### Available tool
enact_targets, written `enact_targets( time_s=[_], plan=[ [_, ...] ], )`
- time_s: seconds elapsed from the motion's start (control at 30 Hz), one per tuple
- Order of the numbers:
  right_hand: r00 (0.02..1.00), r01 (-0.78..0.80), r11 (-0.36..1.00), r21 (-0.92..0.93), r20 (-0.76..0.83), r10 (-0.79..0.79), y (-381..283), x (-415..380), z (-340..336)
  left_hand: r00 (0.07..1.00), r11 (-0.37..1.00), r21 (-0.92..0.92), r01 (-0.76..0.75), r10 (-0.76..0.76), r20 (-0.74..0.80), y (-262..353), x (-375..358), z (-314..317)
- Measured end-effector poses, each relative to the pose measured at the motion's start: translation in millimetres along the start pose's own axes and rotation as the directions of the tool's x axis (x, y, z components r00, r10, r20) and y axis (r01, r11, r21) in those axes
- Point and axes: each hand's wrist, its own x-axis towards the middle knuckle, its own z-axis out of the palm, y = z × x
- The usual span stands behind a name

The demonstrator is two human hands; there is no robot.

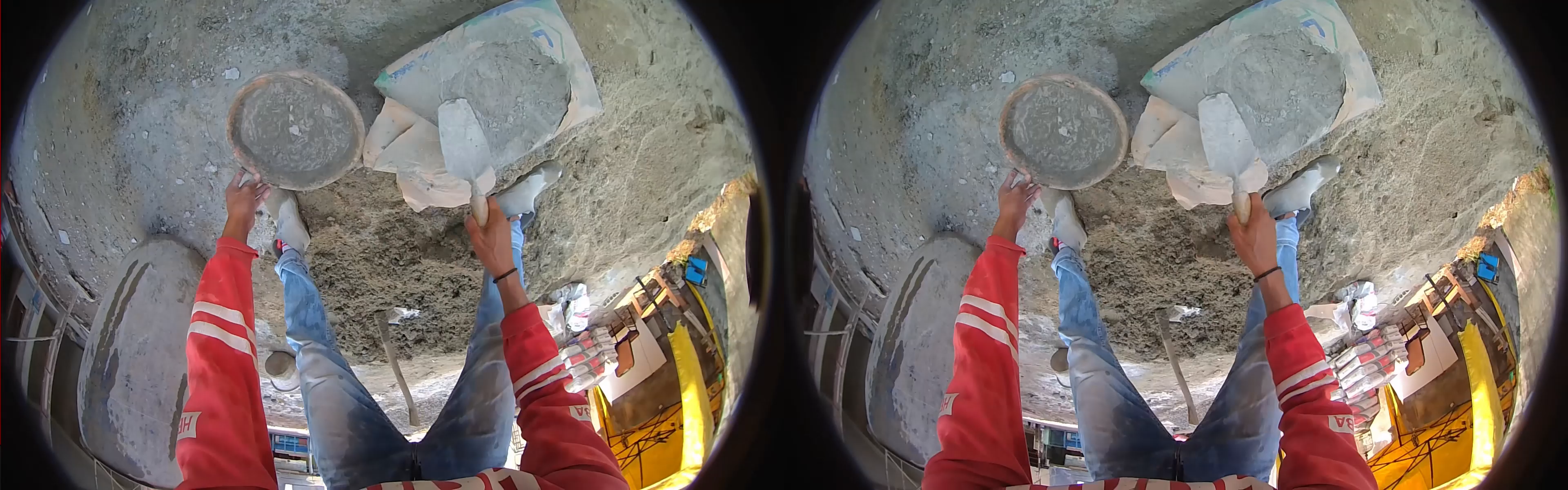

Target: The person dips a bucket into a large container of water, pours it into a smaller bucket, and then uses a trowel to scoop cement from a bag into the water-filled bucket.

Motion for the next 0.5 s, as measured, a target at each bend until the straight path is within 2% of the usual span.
enact_targets(
  time_s=[0.07,0.1,0.17,0.3,0.37,0.5],
  plan=[
    [0.978,-0.209,0.972,-0.106,-0.026,0.208,46.4,2.1,-26.6,1.000,1.000,0.015,0.000,0.000,0.004,-1.8,2.5,-1.0],
    [0.976,-0.218,0.971,-0.099,-0.026,0.216,68.6,4.7,-33.9,1.000,1.000,0.018,0.002,-0.002,-0.003,-2.4,1.6,-1.7],
    [0.934,-0.354,0.900,-0.253,-0.048,0.354,106.7,17.9,-34.0,1.000,1.000,0.027,-0.003,0.004,-0.011,-2.0,0.3,-2.4],
    [0.921,-0.362,0.886,-0.291,0.034,0.388,136.2,66.6,13.2,0.997,0.999,0.033,-0.021,0.024,-0.067,-2.7,-6.2,5.6],
    [0.932,-0.360,0.922,-0.144,-0.013,0.362,131.8,71.3,35.2,0.997,0.998,0.063,-0.011,0.016,-0.070,-3.2,-4.3,2.8],
    [0.925,-0.379,0.921,-0.090,-0.011,0.380,109.2,59.3,32.6,0.998,0.997,0.082,-0.014,0.019,-0.056,-5.0,-3.9,3.1]
  ],
)
